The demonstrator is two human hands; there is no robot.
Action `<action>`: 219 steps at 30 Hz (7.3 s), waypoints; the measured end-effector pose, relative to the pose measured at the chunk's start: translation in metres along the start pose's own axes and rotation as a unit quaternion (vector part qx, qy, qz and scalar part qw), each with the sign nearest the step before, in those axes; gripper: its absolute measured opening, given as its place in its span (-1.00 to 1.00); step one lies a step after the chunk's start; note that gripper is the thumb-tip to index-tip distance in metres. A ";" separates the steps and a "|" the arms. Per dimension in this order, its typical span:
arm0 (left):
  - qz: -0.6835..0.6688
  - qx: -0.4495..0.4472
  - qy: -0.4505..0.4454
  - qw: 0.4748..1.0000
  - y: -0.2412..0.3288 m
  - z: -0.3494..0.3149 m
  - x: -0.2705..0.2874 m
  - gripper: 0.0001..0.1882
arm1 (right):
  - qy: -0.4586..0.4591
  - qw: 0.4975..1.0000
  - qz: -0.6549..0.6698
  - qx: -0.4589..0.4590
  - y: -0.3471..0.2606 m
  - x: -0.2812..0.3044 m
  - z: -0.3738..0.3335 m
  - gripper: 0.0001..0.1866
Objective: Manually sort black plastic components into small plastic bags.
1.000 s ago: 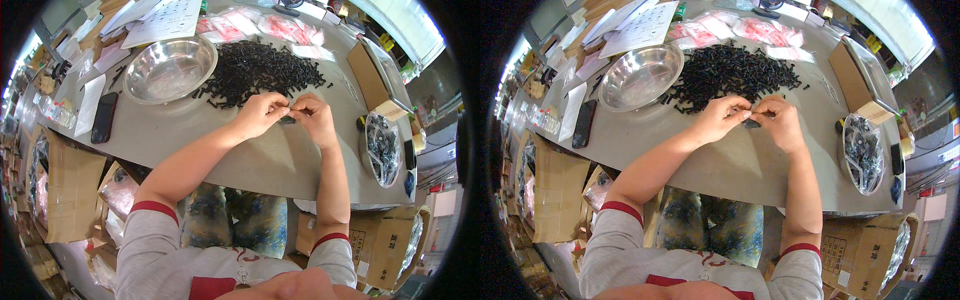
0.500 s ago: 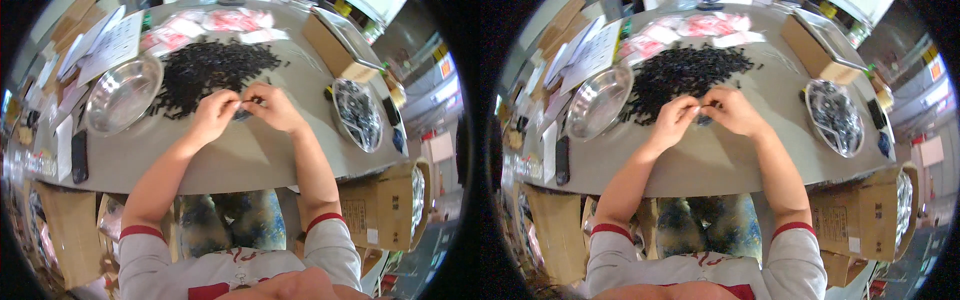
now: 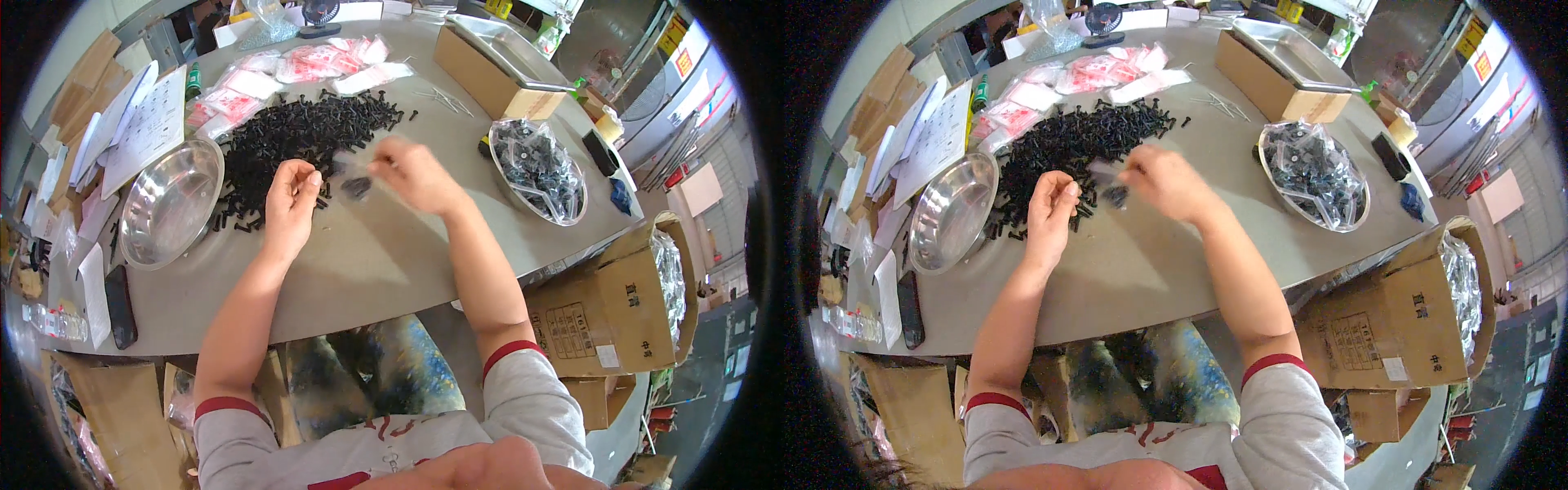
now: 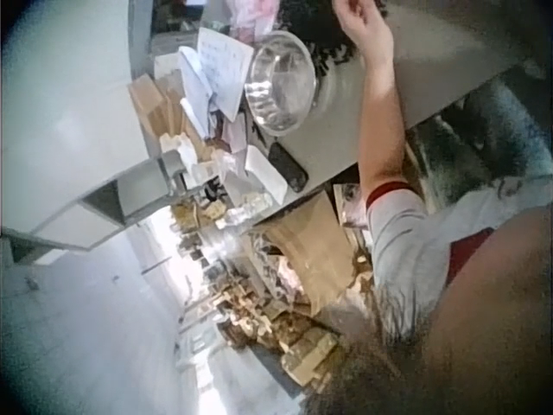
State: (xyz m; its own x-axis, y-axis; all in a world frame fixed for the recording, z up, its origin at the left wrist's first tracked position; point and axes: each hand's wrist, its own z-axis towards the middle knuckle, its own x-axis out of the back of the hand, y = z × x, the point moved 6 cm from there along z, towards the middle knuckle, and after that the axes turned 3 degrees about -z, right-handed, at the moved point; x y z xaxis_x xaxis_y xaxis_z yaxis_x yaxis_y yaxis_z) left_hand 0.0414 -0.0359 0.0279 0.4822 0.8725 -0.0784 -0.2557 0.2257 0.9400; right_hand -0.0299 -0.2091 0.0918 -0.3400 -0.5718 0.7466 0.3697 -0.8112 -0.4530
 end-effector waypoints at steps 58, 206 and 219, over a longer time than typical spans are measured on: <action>0.283 -0.190 0.155 0.927 0.025 0.008 0.032 -0.64 | 0.072 0.876 0.429 -0.209 0.031 -0.072 0.026 -0.92; -0.351 0.160 -0.012 0.923 0.003 0.013 0.034 -0.89 | -0.009 0.993 -0.090 -0.079 0.024 -0.078 0.023 -0.78; -0.068 0.081 -0.149 0.983 0.000 -0.001 -0.001 -0.72 | 0.023 0.942 0.335 -0.023 -0.029 -0.066 0.024 -0.88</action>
State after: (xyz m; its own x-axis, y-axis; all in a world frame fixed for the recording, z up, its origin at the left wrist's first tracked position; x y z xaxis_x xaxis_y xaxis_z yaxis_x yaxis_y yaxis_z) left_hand 0.0403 -0.0361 0.0281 0.7333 0.6676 -0.1289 -0.0472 0.2391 0.9699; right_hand 0.0029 -0.1452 0.0672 -0.0815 -0.9609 0.2646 0.4774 -0.2707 -0.8359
